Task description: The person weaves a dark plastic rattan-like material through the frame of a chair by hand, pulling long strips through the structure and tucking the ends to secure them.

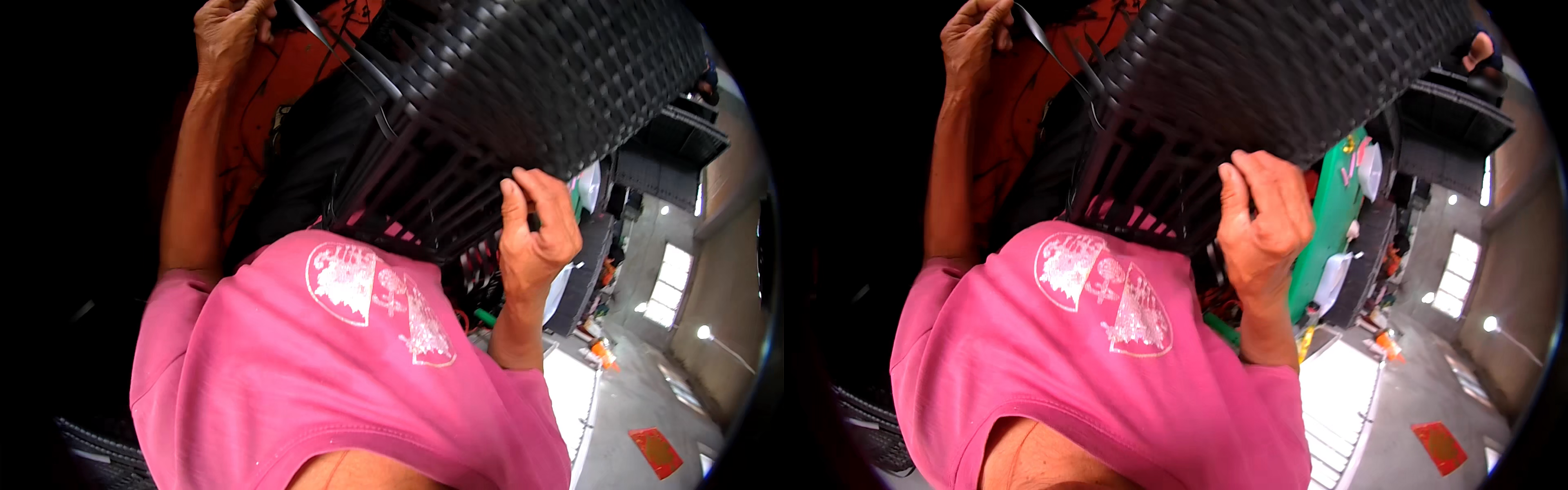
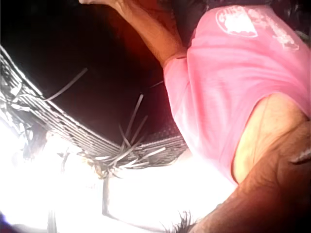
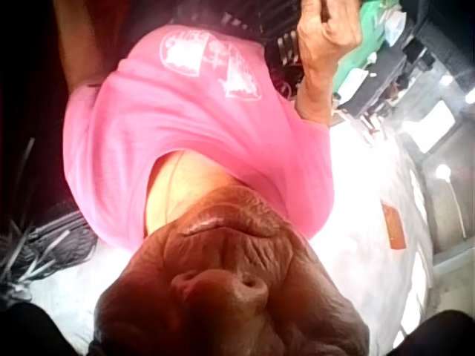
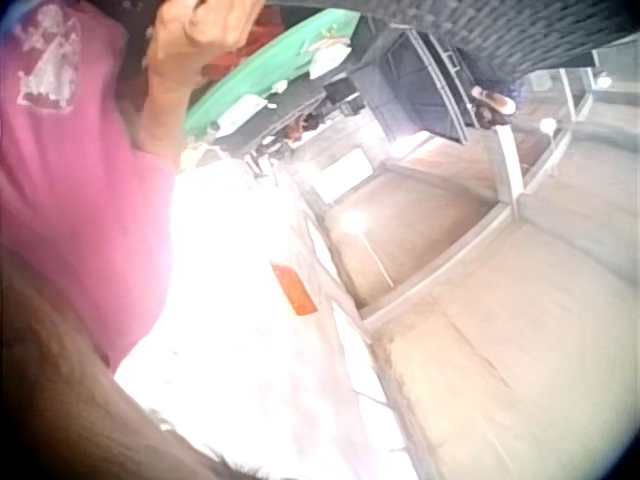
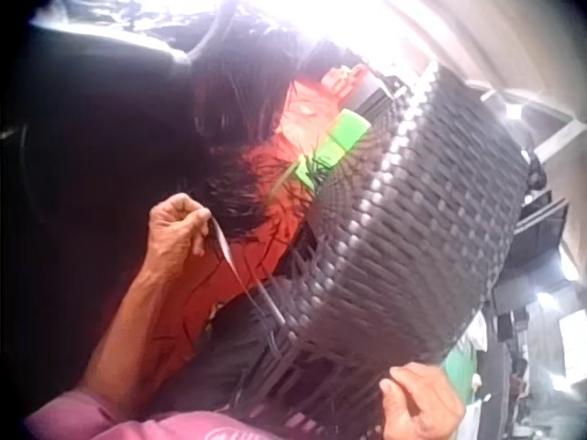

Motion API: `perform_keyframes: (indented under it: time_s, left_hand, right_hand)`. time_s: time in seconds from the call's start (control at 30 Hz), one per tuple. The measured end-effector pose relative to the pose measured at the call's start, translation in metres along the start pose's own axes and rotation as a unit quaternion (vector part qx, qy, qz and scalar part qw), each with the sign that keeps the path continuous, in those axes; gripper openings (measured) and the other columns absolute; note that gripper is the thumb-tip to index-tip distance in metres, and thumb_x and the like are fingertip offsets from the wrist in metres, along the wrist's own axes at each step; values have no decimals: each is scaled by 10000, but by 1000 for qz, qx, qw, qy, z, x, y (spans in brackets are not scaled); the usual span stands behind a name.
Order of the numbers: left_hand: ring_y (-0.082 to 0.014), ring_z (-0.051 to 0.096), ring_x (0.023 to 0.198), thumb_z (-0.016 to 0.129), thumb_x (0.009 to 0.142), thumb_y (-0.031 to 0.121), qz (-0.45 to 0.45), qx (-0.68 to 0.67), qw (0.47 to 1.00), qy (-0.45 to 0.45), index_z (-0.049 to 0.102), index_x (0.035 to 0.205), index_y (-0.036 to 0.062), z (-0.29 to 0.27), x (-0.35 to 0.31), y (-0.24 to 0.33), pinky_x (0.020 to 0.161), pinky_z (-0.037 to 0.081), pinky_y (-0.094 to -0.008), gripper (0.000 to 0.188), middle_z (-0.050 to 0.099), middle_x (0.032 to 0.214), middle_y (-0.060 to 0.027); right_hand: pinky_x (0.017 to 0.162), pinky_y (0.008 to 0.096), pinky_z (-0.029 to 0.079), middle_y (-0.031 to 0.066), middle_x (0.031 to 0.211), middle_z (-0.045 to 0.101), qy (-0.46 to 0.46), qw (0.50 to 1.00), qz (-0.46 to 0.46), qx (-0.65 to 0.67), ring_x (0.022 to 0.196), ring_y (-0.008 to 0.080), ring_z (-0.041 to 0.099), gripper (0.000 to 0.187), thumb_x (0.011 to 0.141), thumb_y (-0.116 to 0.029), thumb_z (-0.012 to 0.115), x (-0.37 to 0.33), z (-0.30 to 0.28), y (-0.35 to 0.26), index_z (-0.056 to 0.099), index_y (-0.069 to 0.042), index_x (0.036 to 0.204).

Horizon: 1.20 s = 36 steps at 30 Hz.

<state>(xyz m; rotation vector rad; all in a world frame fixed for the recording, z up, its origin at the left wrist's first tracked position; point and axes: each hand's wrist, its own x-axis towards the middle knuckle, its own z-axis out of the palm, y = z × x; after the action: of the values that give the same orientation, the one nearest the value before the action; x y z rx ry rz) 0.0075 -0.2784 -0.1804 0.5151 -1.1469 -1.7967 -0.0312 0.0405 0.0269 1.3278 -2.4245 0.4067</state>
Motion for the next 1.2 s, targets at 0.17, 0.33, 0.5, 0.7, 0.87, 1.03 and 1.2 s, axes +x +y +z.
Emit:
perform_keyframes:
  time_s: [0.17,0.33,0.5,0.7,0.87,1.03,1.2]
  left_hand:
    - [-154,662,719,624,948,299,-187,51,981,17,538,1177,-23,19,-61,6,621,545,-258,404,670,910,-96]
    - [-80,511,609,586,963,324,-312,-75,933,-162,646,823,48,51,-106,42,574,404,-219,315,587,714,-5]
    - [-36,396,459,598,947,399,-359,-57,899,-244,564,684,98,73,-93,70,408,289,-190,402,488,575,42]
    - [-67,378,440,627,923,389,-517,-70,804,-287,515,653,130,73,-72,70,390,250,-224,391,484,568,24]
    - [-101,494,475,622,931,318,-523,-103,790,-302,538,715,111,66,-64,65,405,313,-238,311,578,617,-23]
    - [-138,577,657,534,977,247,-491,-192,813,-247,609,897,26,55,-81,58,554,446,-261,247,627,778,-49]
    - [-179,626,931,517,990,249,-374,-298,846,-236,635,1097,13,47,-104,46,829,495,-327,285,682,1007,-94]
  right_hand:
    - [703,378,484,99,895,627,44,999,8,-9,804,288,589,293,648,21,790,-15,-3,10,666,-33,907]
    - [615,355,465,61,829,575,47,990,-100,93,753,253,550,306,632,14,794,-8,19,-2,683,-53,909]
    - [661,359,401,16,825,549,60,985,-151,52,778,210,524,268,640,-90,771,3,49,-15,670,-88,888]
    - [726,337,369,0,810,576,50,980,-194,10,770,191,542,253,649,-86,798,11,57,-25,653,-104,856]
    - [743,352,364,13,770,569,31,972,-230,-22,759,195,545,201,681,-71,765,15,59,-25,628,-84,827]
    - [705,356,369,29,735,543,21,961,-275,-20,723,207,527,152,697,-27,722,21,58,-23,606,-49,793]
    - [653,365,360,34,666,440,32,947,-319,-19,698,204,481,127,678,-55,647,29,59,-22,521,-68,673]
